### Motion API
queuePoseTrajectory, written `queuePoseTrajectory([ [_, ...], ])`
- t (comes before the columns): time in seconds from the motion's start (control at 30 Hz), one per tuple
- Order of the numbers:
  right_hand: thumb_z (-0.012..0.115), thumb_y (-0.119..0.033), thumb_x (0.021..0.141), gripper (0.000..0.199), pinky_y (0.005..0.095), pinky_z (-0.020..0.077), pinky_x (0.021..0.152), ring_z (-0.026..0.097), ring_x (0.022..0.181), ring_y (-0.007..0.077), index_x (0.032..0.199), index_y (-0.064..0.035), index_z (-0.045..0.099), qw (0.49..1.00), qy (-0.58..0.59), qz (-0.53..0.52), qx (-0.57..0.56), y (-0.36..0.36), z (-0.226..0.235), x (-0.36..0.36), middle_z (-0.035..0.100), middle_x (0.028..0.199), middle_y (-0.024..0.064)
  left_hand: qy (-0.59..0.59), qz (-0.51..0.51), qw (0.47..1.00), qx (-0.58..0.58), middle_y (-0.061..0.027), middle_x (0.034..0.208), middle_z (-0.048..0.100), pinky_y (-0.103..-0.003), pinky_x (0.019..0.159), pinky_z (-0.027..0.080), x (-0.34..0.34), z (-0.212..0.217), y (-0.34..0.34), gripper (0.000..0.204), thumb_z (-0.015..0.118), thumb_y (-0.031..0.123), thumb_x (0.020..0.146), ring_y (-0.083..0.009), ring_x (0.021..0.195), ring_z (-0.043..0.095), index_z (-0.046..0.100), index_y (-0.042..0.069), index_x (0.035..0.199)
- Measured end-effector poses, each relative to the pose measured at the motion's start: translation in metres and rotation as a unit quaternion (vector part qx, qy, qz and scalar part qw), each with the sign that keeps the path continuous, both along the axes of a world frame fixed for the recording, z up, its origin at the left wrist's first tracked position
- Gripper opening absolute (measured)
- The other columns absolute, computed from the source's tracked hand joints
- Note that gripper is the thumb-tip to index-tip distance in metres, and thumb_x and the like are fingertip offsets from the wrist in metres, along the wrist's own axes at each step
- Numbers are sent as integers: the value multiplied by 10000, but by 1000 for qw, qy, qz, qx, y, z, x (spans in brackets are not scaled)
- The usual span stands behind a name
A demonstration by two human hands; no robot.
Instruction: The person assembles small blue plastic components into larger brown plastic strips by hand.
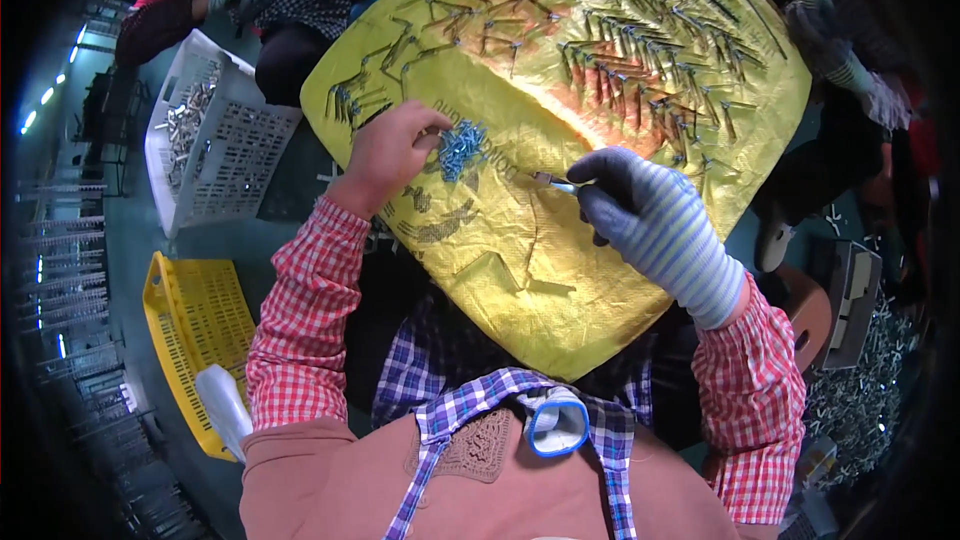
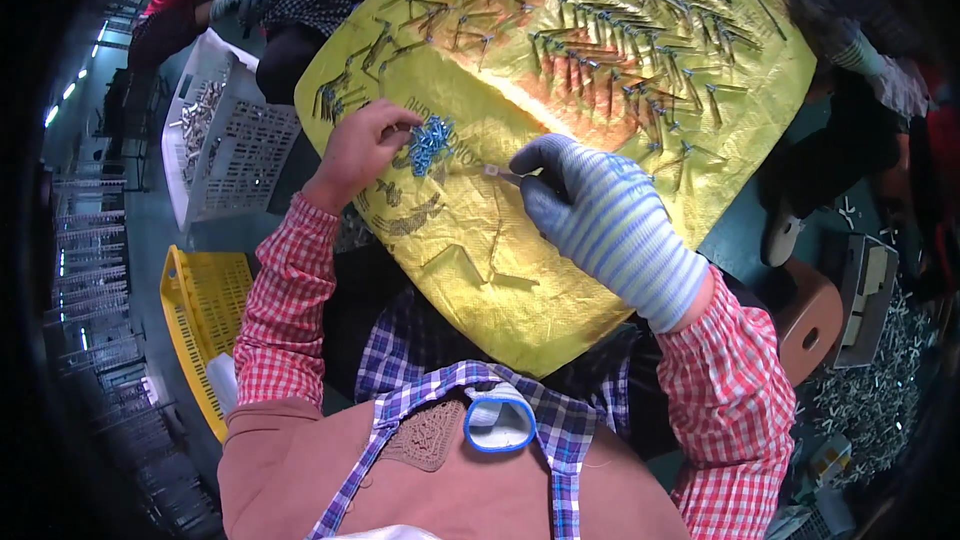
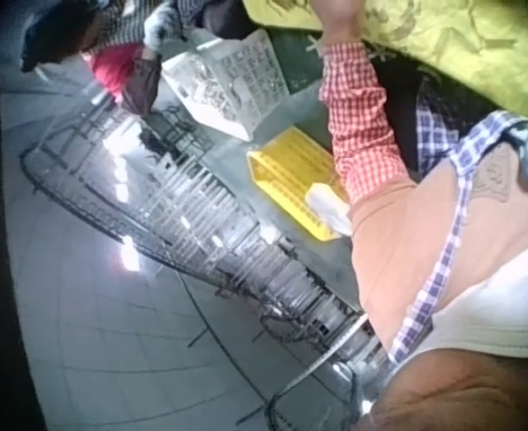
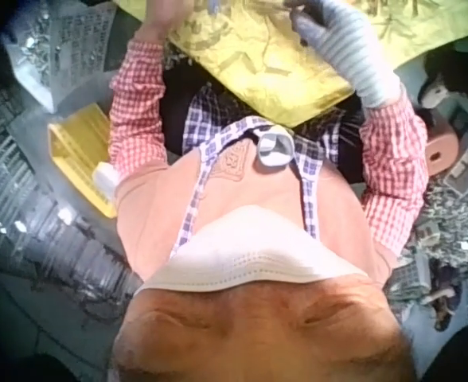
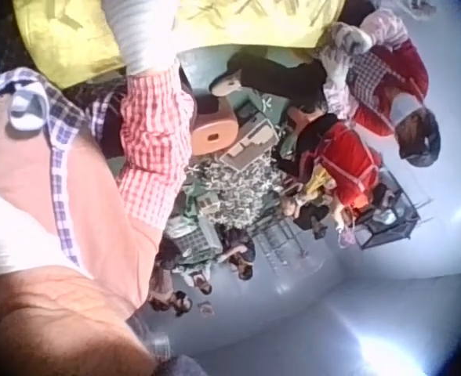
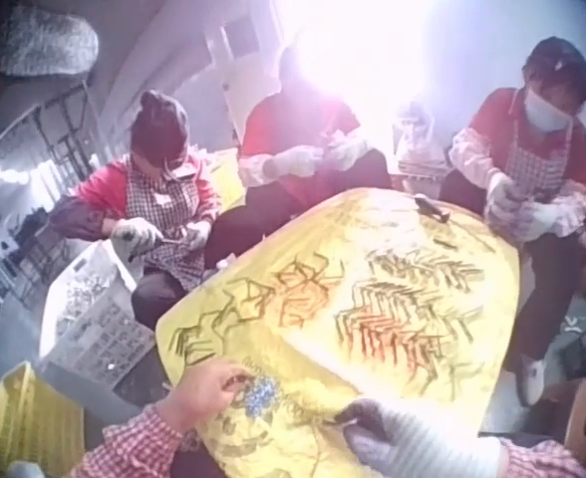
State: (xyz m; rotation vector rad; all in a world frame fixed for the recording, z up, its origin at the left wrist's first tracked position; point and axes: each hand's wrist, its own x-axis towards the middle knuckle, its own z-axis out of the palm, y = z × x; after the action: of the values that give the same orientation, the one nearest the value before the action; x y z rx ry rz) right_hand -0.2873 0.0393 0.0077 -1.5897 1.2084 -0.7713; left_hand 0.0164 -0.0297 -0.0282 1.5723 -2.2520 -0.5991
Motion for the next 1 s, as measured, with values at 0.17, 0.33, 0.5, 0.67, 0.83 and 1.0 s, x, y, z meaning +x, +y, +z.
queuePoseTrajectory([
  [0.17,594,-91,871,217,267,502,631,601,665,96,1066,-33,670,989,-71,2,128,-13,7,3,642,740,29,-23,2,999,-33,-95,912,671,-363,721,517,3,0,1,106,691,102,840,-276,822,666,697,66,939],
  [0.33,598,-79,877,229,205,466,572,563,630,49,1089,-26,666,962,-203,-38,179,-16,22,4,623,741,-4,-22,33,999,-35,-104,829,630,-316,629,463,-2,16,10,130,691,106,849,-218,691,609,675,16,942],
  [0.5,601,-84,896,240,191,454,540,564,616,42,1120,-25,664,940,-260,-33,221,-23,27,0,637,767,6,94,28,995,-11,-36,806,628,-250,624,466,-7,24,18,109,659,99,904,-118,668,599,665,-1,947],
  [0.67,649,-118,930,330,209,514,629,632,678,83,1244,-20,616,943,-284,-96,142,-19,12,24,685,821,42,425,48,878,213,-36,807,673,-207,639,509,-41,49,38,158,650,95,944,-65,694,618,651,-40,1027],
  [0.83,650,-35,914,452,244,543,758,652,843,96,1349,10,536,946,-288,-88,121,-13,9,44,701,962,79,465,58,860,202,-28,800,665,-198,647,502,-57,49,38,172,645,100,953,-65,694,611,642,-41,1050],
  [1.0,648,-3,896,491,239,535,776,647,854,98,1371,5,520,936,-320,-89,120,-15,6,53,705,974,82,482,44,862,152,-30,822,658,-199,652,495,-59,46,35,154,636,73,952,-70,710,611,639,-48,1048],
])
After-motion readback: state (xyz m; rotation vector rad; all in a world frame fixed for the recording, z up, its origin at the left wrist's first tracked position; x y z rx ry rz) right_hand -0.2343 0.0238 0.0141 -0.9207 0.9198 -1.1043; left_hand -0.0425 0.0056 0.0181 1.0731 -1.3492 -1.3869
